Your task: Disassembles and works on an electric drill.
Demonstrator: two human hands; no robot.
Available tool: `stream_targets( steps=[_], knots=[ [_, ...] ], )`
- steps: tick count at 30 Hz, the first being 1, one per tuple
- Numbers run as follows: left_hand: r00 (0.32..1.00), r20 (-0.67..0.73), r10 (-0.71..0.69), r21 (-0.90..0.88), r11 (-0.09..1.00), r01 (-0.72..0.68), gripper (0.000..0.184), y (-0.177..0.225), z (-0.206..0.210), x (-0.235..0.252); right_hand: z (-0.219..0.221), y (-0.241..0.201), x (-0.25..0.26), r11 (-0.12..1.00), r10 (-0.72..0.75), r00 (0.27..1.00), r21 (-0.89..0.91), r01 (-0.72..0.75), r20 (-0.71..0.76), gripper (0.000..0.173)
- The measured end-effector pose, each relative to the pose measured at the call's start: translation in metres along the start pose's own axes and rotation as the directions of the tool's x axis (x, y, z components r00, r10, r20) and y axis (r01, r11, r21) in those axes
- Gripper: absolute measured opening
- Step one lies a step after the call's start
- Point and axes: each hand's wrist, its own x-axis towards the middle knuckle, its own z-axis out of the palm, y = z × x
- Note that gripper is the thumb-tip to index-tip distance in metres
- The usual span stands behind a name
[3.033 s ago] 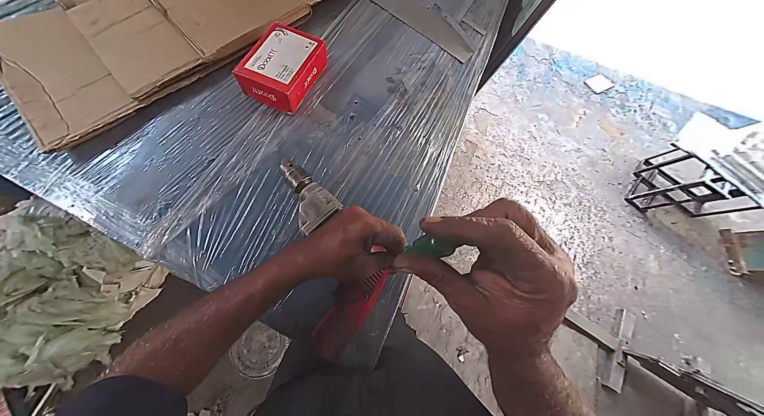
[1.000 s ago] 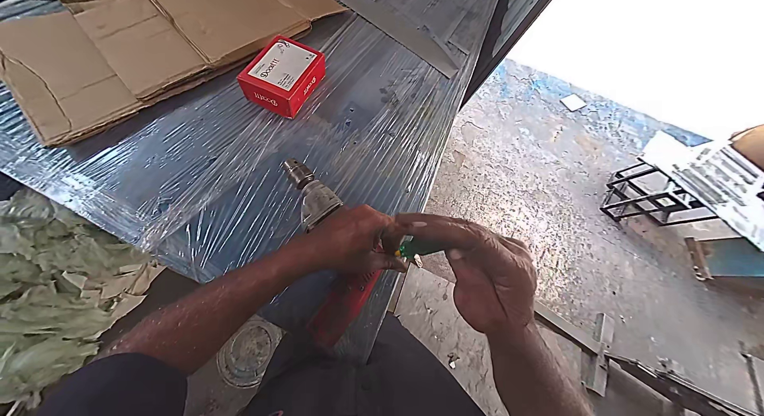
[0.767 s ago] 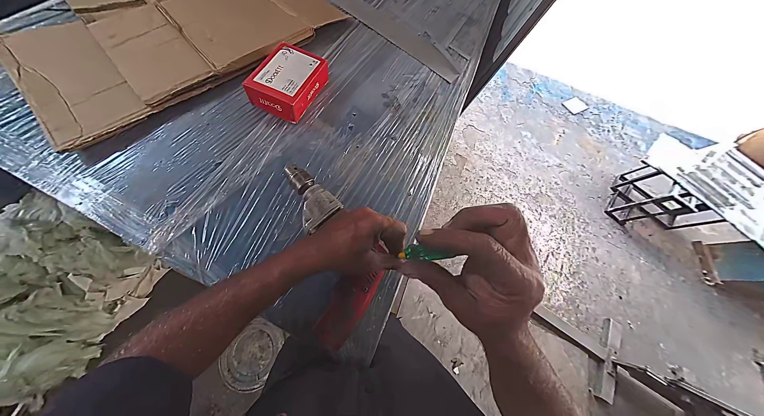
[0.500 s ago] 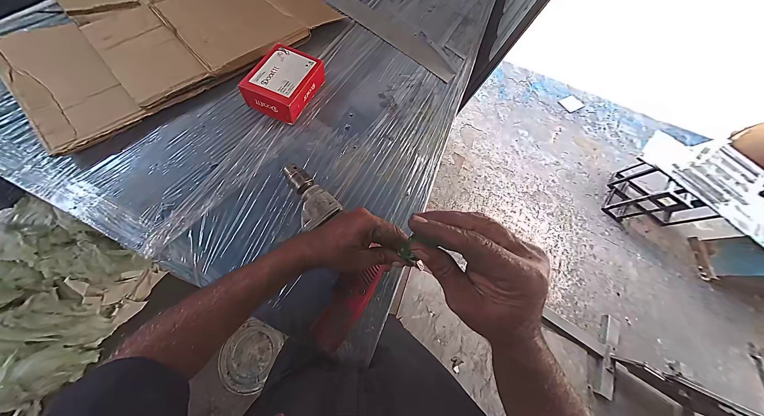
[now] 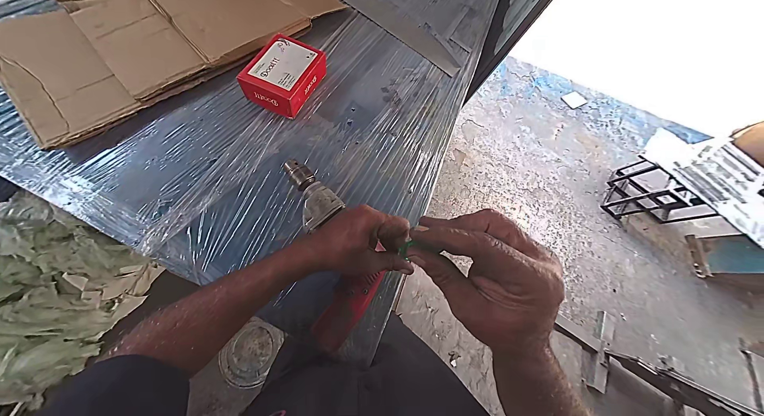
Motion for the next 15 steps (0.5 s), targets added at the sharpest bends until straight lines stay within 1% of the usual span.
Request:
stream_targets(
  steps=[2,3,5,6,7,8,9,11,12,13,15],
  knots=[
    [1.000,-0.021,0.014,0.024,1.000,-0.014,0.026,-0.001,0.002,0.001,-0.003,0.001,-0.001,0.998,-0.059,0.995,0.010,0.058,0.081,0.019],
    [1.000,-0.026,0.010,0.034,0.999,-0.009,0.029,-0.001,0.002,0.001,-0.003,0.003,-0.002,0.995,-0.095,0.989,-0.010,0.097,0.116,0.022],
    [1.000,-0.025,-0.005,0.076,0.997,0.007,0.033,0.000,0.003,0.002,-0.001,0.005,-0.003,0.988,-0.141,0.979,-0.035,0.148,0.146,0.035],
    [1.000,-0.029,-0.010,0.096,0.995,0.012,0.035,0.000,0.004,0.002,0.001,0.006,-0.004,0.988,-0.146,0.978,-0.027,0.151,0.148,0.037],
    [1.000,-0.031,-0.005,0.110,0.994,0.008,0.036,0.000,0.004,0.002,0.003,0.007,-0.004,0.990,-0.138,0.980,-0.015,0.142,0.140,0.033],
    [1.000,-0.021,-0.002,0.107,0.994,0.005,0.036,0.001,0.004,0.002,0.006,0.008,-0.003,0.994,-0.111,0.988,-0.010,0.113,0.108,0.026],
    [1.000,-0.001,0.008,0.078,0.997,-0.008,0.034,0.002,0.002,0.001,0.008,0.008,-0.002,0.997,-0.078,0.996,-0.013,0.079,0.049,0.019],
    [0.997,0.061,0.045,-0.031,0.999,-0.043,0.027,-0.002,-0.001,-0.001,0.007,0.008,0.001,1.000,-0.029,0.996,-0.005,0.029,-0.082,0.014],
    [0.993,0.091,0.071,-0.102,0.993,-0.061,0.022,-0.004,-0.003,-0.002,0.003,0.008,0.002,1.000,-0.013,0.994,0.009,0.014,-0.107,0.015],
    [0.990,0.119,0.080,-0.142,0.988,-0.063,0.020,-0.006,-0.005,-0.004,-0.001,0.008,0.003,1.000,-0.003,0.994,0.031,0.007,-0.112,0.016],
    [0.986,0.151,0.064,-0.140,0.989,-0.043,0.016,-0.006,-0.007,-0.004,-0.008,0.008,0.003,0.997,0.007,0.998,0.071,-0.003,-0.060,0.019]
  ],
)
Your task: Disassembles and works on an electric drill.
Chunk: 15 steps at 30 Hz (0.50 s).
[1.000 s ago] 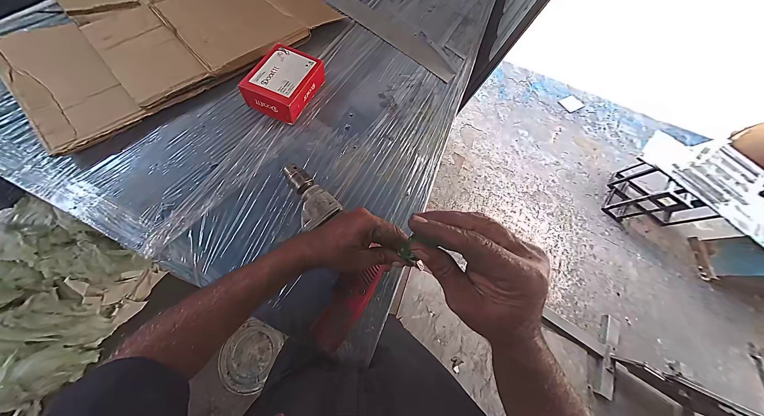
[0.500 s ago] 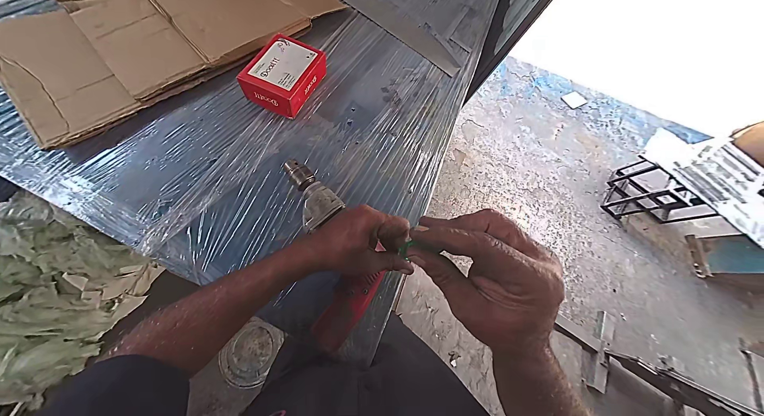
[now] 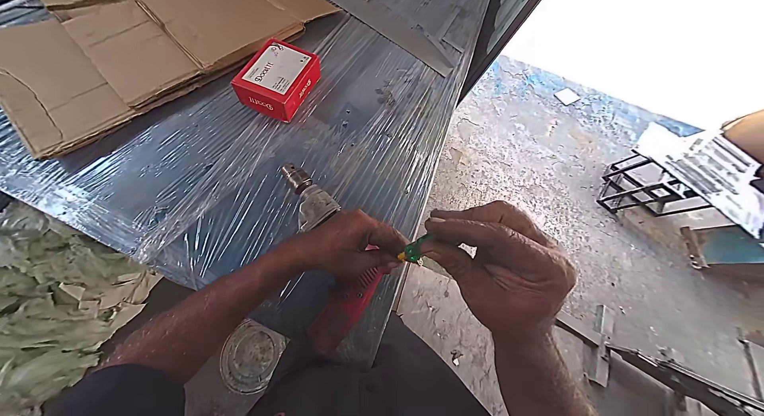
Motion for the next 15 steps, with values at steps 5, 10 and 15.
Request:
stream_targets(
  steps=[5,10,15],
  knots=[
    [1.000,-0.021,0.006,0.128,0.992,-0.004,0.015,-0.003,0.003,0.005,-0.004,0.001,-0.005,0.998,-0.062,0.970,-0.010,0.067,0.235,0.035],
    [0.998,-0.063,0.017,0.182,0.983,-0.005,0.015,0.000,0.004,0.006,0.004,-0.003,-0.007,0.994,-0.084,0.976,-0.051,0.096,0.202,0.032],
    [0.996,-0.088,0.004,0.216,0.976,0.016,0.019,0.001,0.004,0.004,0.015,-0.006,-0.006,0.997,-0.041,0.999,-0.059,0.040,-0.020,0.023]
  ],
)
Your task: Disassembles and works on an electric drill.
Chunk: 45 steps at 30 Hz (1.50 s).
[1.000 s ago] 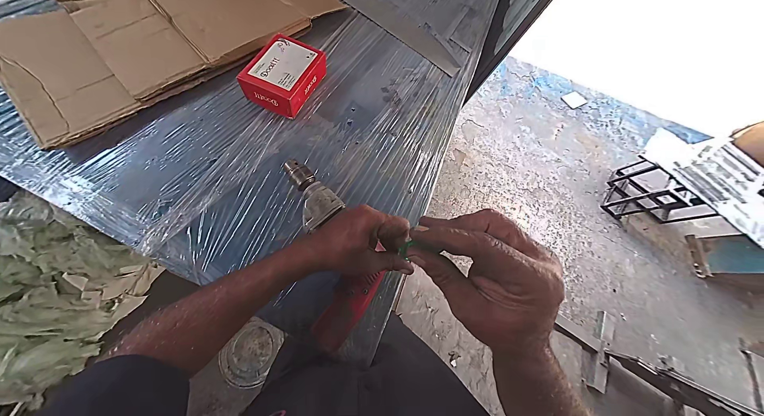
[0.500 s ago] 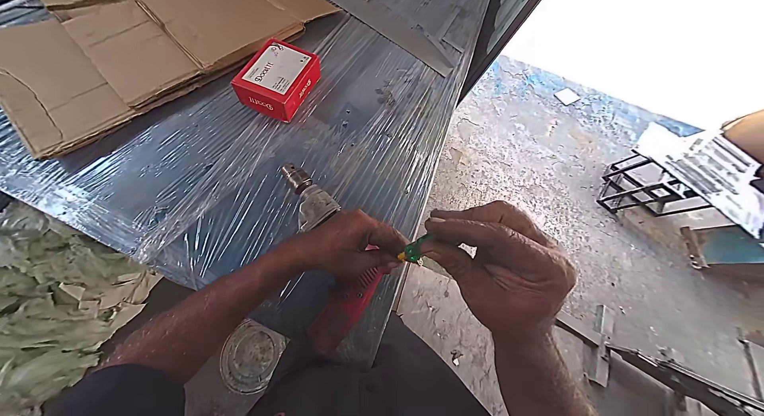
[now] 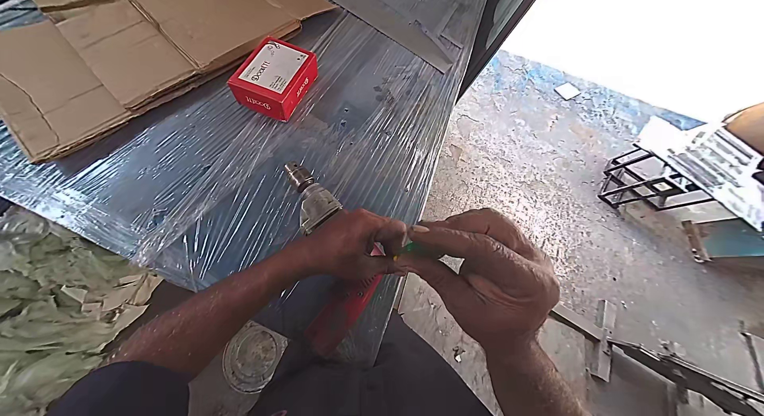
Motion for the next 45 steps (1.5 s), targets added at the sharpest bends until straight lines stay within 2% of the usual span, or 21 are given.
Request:
stream_targets(
  steps=[2,4,6,8,10,12,13,15,19,21,23,25,27,30,34,37,39,42,45],
  knots=[
    [1.000,-0.023,0.008,-0.036,0.999,-0.009,0.023,-0.002,0.000,-0.001,-0.003,-0.001,0.000,0.999,-0.014,0.997,0.053,0.010,0.082,0.021],
    [1.000,0.013,0.025,-0.076,0.997,-0.024,0.029,-0.003,-0.001,-0.002,-0.007,-0.002,0.000,0.997,-0.064,0.984,0.043,0.058,0.168,0.023],
    [0.995,0.086,0.052,-0.113,0.993,-0.042,0.025,-0.004,-0.003,-0.003,-0.011,-0.002,-0.002,0.995,-0.102,0.970,0.007,0.103,0.222,0.038],
    [0.992,0.105,0.074,-0.112,0.992,-0.062,0.016,-0.005,-0.004,-0.004,-0.010,0.000,-0.002,0.993,-0.112,0.966,-0.019,0.120,0.235,0.042],
    [0.995,0.073,0.060,-0.103,0.993,-0.052,0.009,-0.002,-0.004,-0.003,-0.006,0.000,-0.001,0.994,-0.084,0.979,-0.058,0.096,0.184,0.032],
    [0.998,0.045,0.040,-0.094,0.995,-0.036,0.010,0.001,-0.004,-0.002,-0.002,0.000,0.001,0.996,-0.035,0.997,-0.078,0.040,0.068,0.022],
    [0.999,0.034,0.032,-0.066,0.997,-0.029,0.011,0.002,-0.003,-0.002,-0.001,0.000,0.001,0.997,-0.020,1.000,-0.069,0.020,-0.001,0.022],
    [1.000,0.029,0.004,-0.031,1.000,-0.003,0.015,0.002,-0.002,-0.002,-0.001,-0.001,0.001,0.999,-0.001,0.999,-0.033,-0.001,-0.044,0.022],
    [1.000,0.001,0.019,-0.042,0.999,-0.019,0.020,-0.003,0.001,-0.002,-0.007,-0.003,0.000,0.997,-0.029,0.991,0.071,0.020,0.132,0.021],
    [0.996,0.035,0.081,-0.097,0.992,-0.077,0.026,-0.006,-0.001,-0.003,-0.008,-0.003,-0.003,0.996,-0.071,0.977,0.067,0.059,0.200,0.036],
    [0.990,0.070,0.123,-0.121,0.986,-0.114,0.019,-0.008,-0.003,-0.005,-0.008,-0.001,-0.004,0.994,-0.098,0.968,0.079,0.082,0.233,0.042],
    [0.994,0.056,0.096,-0.107,0.990,-0.090,0.012,-0.005,-0.002,-0.006,-0.005,0.000,-0.003,0.996,-0.083,0.975,-0.004,0.086,0.206,0.034],
    [0.999,0.031,0.041,-0.089,0.995,-0.038,0.012,-0.002,-0.001,-0.005,-0.002,-0.001,-0.002,0.996,-0.047,0.993,-0.073,0.055,0.104,0.025],
    [1.000,0.013,-0.015,-0.023,1.000,0.015,0.018,0.004,-0.002,-0.003,0.000,-0.005,0.000,0.998,-0.034,0.999,-0.056,0.033,-0.023,0.021],
    [1.000,0.014,0.018,-0.090,0.996,-0.017,0.023,-0.001,-0.002,-0.003,-0.005,-0.005,0.001,0.995,-0.048,0.992,0.098,0.037,0.118,0.017],
    [0.991,0.063,0.119,-0.187,0.977,-0.105,0.018,-0.006,-0.004,-0.004,-0.010,-0.003,0.000,0.995,-0.092,0.968,0.069,0.078,0.234,0.041],
    [0.994,0.050,0.095,-0.187,0.979,-0.084,0.011,-0.005,-0.003,-0.005,-0.009,-0.003,0.000,0.996,-0.087,0.963,0.023,0.084,0.255,0.043],
    [1.000,0.004,0.012,-0.153,0.988,-0.011,0.011,-0.002,-0.002,-0.005,-0.001,-0.003,0.002,0.996,-0.026,0.992,-0.080,0.036,0.120,0.029],
    [1.000,-0.021,-0.003,-0.103,0.995,0.001,0.020,-0.001,0.000,-0.003,0.001,-0.003,0.002,0.999,-0.010,0.999,-0.034,0.009,-0.037,0.023]
  ],
)
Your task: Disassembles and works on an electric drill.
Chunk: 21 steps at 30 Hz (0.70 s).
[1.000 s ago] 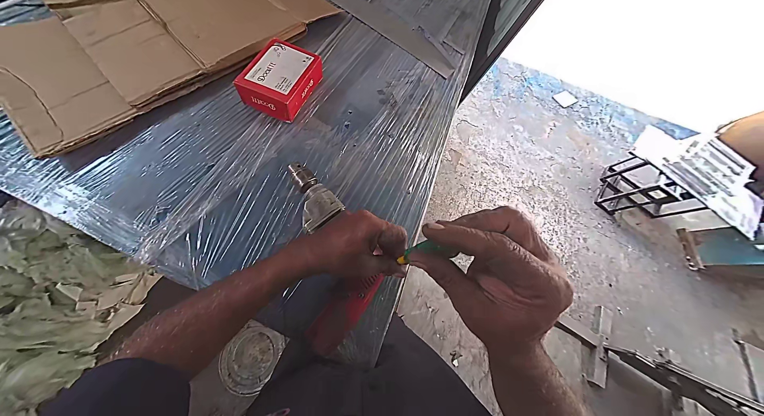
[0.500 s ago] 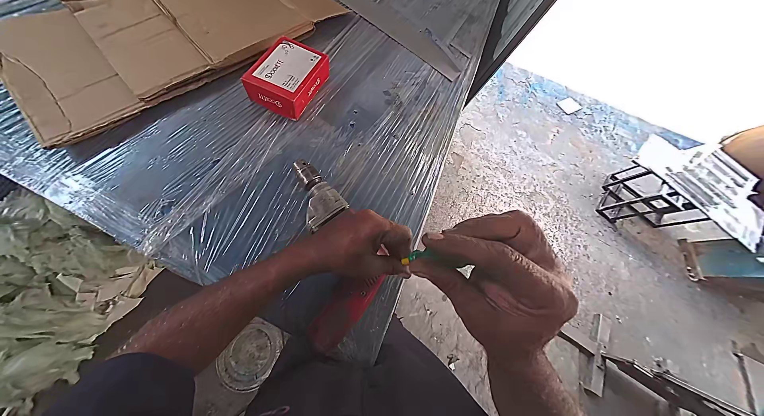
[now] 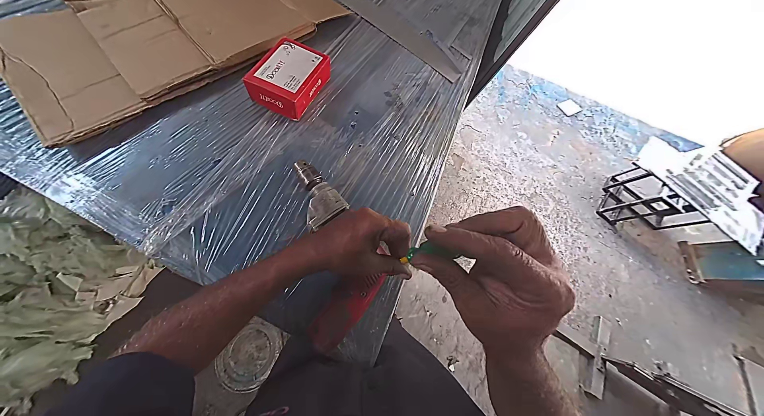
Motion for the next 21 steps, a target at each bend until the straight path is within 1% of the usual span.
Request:
stream_targets(
  steps=[1,4,5,7,9,11,13,14,15,18,19,21],
  knots=[
    [1.000,-0.001,-0.001,-0.002,1.000,0.001,0.022,-0.001,0.000,0.000,-0.001,-0.001,0.001,1.000,0.004,1.000,0.026,-0.004,0.007,0.021],
    [0.998,0.030,0.051,-0.072,0.996,-0.048,0.024,-0.002,-0.001,0.000,-0.006,0.000,0.000,0.994,-0.026,0.992,0.108,0.013,0.120,0.017],
    [0.995,0.058,0.079,-0.106,0.992,-0.073,0.023,-0.003,-0.002,0.000,-0.007,0.000,-0.001,0.994,-0.045,0.987,0.104,0.029,0.153,0.021],
    [0.989,0.088,0.122,-0.120,0.987,-0.111,0.016,-0.005,-0.004,-0.001,-0.009,0.001,-0.002,0.994,-0.068,0.977,0.099,0.049,0.203,0.032],
    [0.993,0.074,0.095,-0.100,0.991,-0.088,0.011,-0.004,-0.005,-0.003,-0.008,0.002,-0.004,0.996,-0.057,0.969,0.083,0.038,0.241,0.034],
    [0.999,0.031,0.042,-0.079,0.996,-0.040,0.010,-0.002,-0.004,-0.003,-0.002,0.003,-0.004,0.999,-0.020,0.985,0.037,0.014,0.170,0.026],
    [1.000,-0.001,0.005,-0.031,0.999,-0.005,0.014,0.001,-0.003,-0.002,0.004,0.003,-0.004,1.000,0.003,0.999,0.028,-0.004,0.039,0.023],
    [1.000,-0.011,-0.014,-0.008,1.000,0.014,0.016,0.003,-0.003,-0.002,0.004,0.002,-0.003,0.999,0.007,1.000,0.037,-0.007,0.003,0.020],
    [1.000,-0.013,-0.020,0.011,1.000,0.020,0.019,0.004,-0.002,-0.001,0.003,0.001,-0.002,0.999,0.008,1.000,0.046,-0.008,0.005,0.017],
    [0.999,0.002,0.035,-0.014,0.999,-0.035,0.025,0.001,-0.003,0.000,0.000,0.002,-0.001,0.991,-0.030,0.994,0.129,0.016,0.110,0.016],
    [0.997,0.026,0.066,-0.049,0.997,-0.065,0.026,-0.001,-0.004,0.000,-0.001,0.002,-0.002,0.990,-0.049,0.987,0.139,0.028,0.150,0.019],
    [0.992,0.062,0.114,-0.108,0.988,-0.106,0.022,-0.004,-0.005,-0.001,-0.003,0.003,-0.003,0.990,-0.066,0.974,0.135,0.037,0.216,0.031]
  ],
)
